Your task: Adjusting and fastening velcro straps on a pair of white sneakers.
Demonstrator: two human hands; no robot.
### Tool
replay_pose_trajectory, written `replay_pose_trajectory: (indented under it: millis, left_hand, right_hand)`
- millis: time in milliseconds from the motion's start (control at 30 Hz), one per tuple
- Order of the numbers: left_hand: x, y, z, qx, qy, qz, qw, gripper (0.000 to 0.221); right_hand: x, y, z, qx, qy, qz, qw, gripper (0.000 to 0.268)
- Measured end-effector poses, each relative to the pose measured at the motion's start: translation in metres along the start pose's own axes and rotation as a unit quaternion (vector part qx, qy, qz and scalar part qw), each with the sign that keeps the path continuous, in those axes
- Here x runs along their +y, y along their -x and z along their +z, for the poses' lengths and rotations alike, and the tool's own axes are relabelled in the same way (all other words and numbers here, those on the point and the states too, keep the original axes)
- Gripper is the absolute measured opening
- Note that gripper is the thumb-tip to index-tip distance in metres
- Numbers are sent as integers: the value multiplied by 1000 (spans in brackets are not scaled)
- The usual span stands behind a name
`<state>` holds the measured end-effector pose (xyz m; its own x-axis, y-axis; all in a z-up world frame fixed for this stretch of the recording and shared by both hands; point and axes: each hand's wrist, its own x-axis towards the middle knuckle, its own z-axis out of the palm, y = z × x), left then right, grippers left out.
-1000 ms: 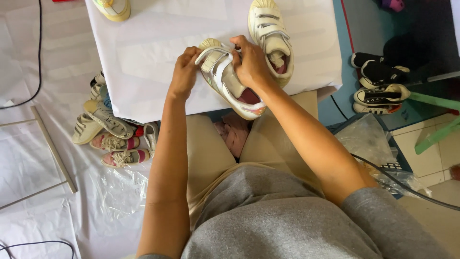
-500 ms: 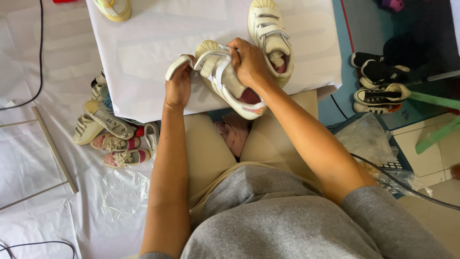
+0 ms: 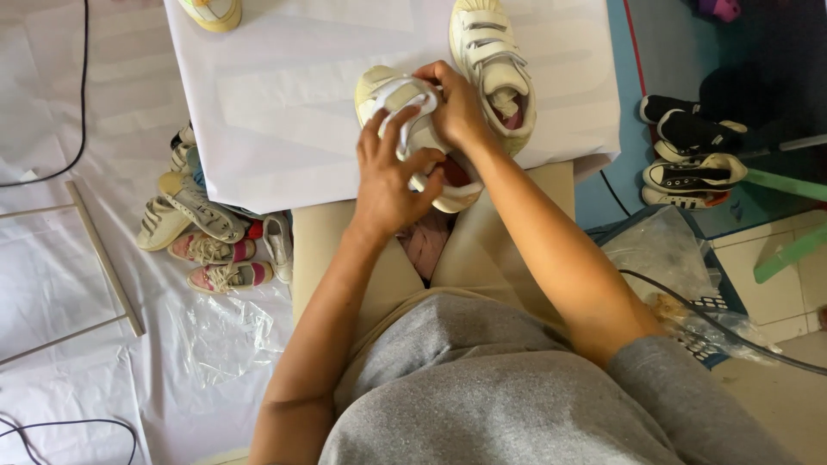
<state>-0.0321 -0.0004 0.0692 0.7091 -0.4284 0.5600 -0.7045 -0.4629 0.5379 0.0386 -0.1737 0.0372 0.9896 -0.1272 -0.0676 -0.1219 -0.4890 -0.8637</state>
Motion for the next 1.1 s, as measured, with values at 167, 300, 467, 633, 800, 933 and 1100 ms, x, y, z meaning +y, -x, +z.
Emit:
replay_pose_trajectory:
  millis: [167,300,467,633,800,933,1100]
  left_hand:
    - [-10,5,19,-82,-79,-75,991,49]
    - [-14,-3,21,-199,-178,-94,959,89]
    - [-16,-14,22,-173,-204,-42,963,61]
    - [-18,-33,12,-65,-67,-34,995,33]
    - [-22,-37,10,-60,-8,-125,990,33]
    - [-13,-32,4,-44,14,-88,995,33]
    - [-35,-20,7,-131,-76,-19,988,42]
  right_hand:
    - [-7,15,-8,-2,-98,39,994,19]
    - [-25,45,-24,-24,-127,51,990,23]
    - [-6,74,-27,-23,-123,-50,991,36]
    - [19,92,-29,-44,-150,-95,983,39]
    - [37,97,-20,-30,-149,-66,986,39]
    - [40,98,-20,-35,-149,-67,986,42]
    - [23,98,-17,26,-41,-122,991,36]
